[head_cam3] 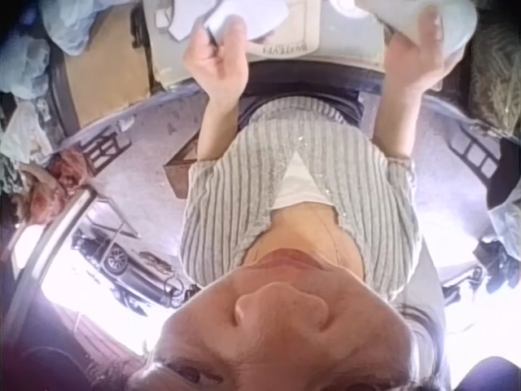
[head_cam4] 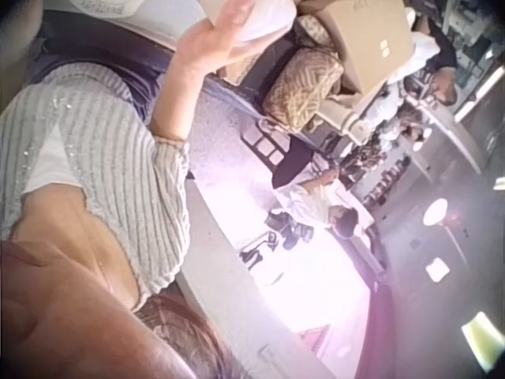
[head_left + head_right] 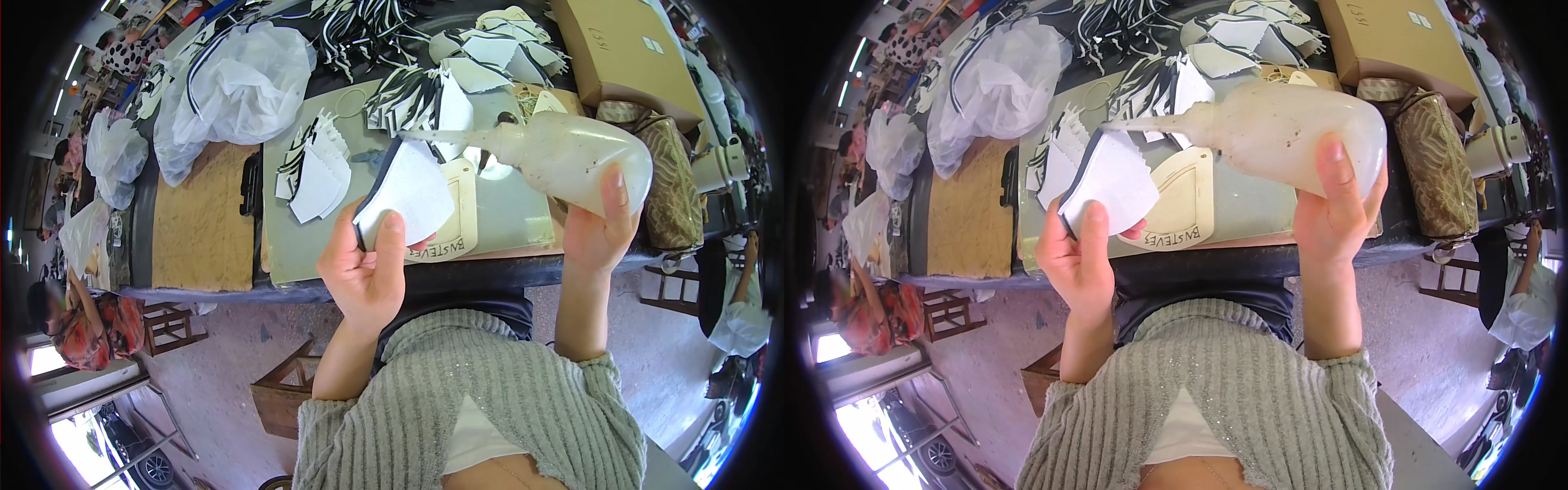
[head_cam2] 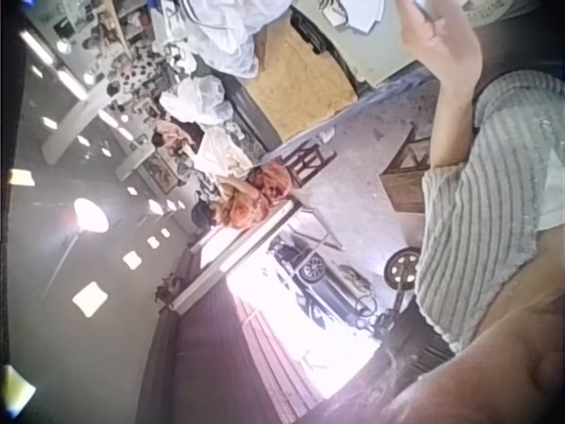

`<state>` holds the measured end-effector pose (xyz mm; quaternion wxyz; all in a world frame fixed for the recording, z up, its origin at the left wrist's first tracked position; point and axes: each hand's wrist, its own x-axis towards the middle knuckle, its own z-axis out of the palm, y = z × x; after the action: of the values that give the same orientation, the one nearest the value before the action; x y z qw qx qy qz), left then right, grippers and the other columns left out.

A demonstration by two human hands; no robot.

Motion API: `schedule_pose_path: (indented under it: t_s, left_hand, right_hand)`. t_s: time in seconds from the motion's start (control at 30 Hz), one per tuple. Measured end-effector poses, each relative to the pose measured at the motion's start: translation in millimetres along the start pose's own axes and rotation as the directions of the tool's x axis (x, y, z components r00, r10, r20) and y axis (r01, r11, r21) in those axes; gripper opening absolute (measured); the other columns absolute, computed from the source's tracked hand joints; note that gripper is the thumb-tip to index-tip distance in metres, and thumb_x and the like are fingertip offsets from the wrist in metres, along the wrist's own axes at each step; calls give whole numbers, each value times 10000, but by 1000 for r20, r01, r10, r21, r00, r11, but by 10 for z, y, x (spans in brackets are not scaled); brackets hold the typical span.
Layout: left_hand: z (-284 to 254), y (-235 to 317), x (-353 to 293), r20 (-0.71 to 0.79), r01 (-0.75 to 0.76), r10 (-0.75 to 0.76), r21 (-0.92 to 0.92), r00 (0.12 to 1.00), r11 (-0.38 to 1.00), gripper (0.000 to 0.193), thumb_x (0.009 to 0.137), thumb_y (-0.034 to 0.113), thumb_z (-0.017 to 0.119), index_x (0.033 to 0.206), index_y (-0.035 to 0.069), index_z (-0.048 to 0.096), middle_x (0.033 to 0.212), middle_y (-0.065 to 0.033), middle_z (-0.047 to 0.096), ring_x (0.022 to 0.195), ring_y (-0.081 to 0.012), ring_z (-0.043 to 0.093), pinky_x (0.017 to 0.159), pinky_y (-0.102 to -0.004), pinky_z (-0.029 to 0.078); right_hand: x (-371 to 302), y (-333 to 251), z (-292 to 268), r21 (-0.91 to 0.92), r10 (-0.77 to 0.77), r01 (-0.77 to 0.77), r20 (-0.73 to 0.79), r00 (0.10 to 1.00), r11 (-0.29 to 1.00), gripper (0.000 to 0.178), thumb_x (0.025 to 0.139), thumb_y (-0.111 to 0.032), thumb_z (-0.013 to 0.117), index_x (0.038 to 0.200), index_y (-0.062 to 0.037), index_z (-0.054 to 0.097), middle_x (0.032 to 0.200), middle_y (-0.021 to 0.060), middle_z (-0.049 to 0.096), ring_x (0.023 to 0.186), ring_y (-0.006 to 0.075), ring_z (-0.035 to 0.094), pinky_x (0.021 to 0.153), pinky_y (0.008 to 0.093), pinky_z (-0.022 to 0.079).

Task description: Assembling shoe upper components by hammering leather edges onto a template and applying glue.

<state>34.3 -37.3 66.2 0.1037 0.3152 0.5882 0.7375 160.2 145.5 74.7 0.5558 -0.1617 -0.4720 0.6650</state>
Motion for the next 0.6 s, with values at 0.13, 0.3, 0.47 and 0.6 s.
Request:
schedule_pose_path:
  t_s: [0.13,0.3,0.47,0.6]
  left_hand:
    - [-30,-26,23,39,30,-28,-59,999,998,222,959,45,532,1120,-108,541,903,-144,662,721,-172,667,621,-279,566]
    - [13,14,27,16,43,-42,-78,999,996,204,969,82,488,1085,-78,538,871,-149,664,643,-191,646,565,-298,535]
    - [24,36,22,-27,47,-50,-116,998,992,212,968,78,480,1107,-74,529,908,-151,661,668,-193,644,560,-305,532]
    - [9,-14,29,15,41,-40,-116,999,992,214,968,75,476,1110,-77,527,922,-157,659,672,-196,646,558,-310,532]
  right_hand:
    - [-126,57,23,3,39,-39,-24,999,999,536,850,-194,670,1286,42,466,1159,141,585,1083,227,570,953,358,437]
    - [-126,69,44,34,18,-17,-28,999,999,566,845,-207,676,1301,43,451,1173,141,580,1100,227,561,976,364,421]
    - [-70,60,-32,27,-12,13,-10,1000,1000,562,846,-210,678,1297,42,455,1175,142,579,1102,222,559,973,365,424]
    - [-147,104,-29,43,-75,73,34,997,996,519,854,-190,673,1276,37,474,1148,136,589,1080,217,568,965,362,430]
